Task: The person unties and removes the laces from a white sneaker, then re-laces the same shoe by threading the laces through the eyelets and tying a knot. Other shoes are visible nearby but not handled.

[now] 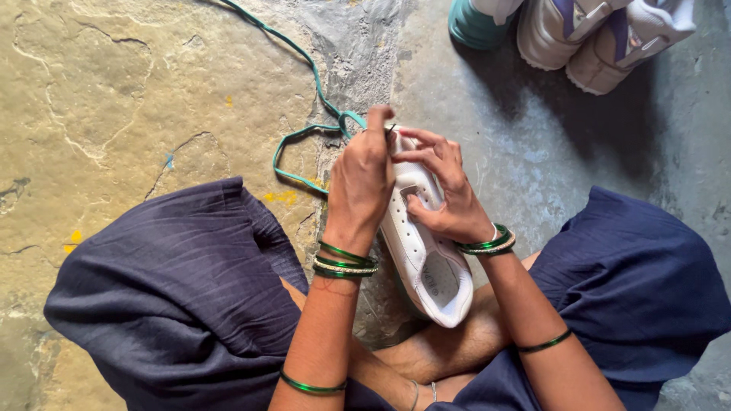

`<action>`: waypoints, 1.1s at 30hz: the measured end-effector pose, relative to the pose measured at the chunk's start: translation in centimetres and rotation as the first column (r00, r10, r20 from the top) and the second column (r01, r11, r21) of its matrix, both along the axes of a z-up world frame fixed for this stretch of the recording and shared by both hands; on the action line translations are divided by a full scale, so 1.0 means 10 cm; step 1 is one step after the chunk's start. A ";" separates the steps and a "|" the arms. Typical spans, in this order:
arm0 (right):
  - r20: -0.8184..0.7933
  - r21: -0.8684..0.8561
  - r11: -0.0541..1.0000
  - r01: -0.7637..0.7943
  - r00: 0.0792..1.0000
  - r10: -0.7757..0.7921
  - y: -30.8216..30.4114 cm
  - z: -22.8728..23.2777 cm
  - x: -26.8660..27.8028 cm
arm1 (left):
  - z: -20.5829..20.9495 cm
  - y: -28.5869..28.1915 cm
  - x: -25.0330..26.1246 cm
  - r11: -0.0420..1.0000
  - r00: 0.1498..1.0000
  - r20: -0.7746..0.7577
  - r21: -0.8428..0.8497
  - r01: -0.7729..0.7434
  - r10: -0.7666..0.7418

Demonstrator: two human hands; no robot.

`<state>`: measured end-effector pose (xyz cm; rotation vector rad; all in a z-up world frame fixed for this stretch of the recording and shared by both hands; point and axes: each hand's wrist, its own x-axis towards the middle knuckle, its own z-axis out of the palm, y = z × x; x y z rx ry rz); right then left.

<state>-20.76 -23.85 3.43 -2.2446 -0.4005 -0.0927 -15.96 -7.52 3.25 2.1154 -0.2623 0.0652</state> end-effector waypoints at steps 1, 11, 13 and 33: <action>0.016 -0.026 1.000 -0.005 1.000 0.005 -0.01 0.00 0.00 | 0.02 0.01 0.01 1.000 1.000 0.021 -0.009 -0.007 0.007; -0.299 0.100 0.995 0.007 0.954 0.023 -0.20 -0.04 0.02 | 0.06 0.12 -0.01 1.000 0.992 0.122 0.007 -0.014 0.013; -0.325 0.183 0.983 0.028 0.945 0.034 -0.24 -0.08 0.02 | 0.05 0.13 0.00 1.000 0.993 0.114 -0.004 -0.003 0.003; -0.257 0.103 0.993 0.056 0.966 -0.028 -0.23 -0.18 -0.02 | -0.10 -0.01 -0.13 0.979 0.965 0.167 -0.003 0.204 -0.200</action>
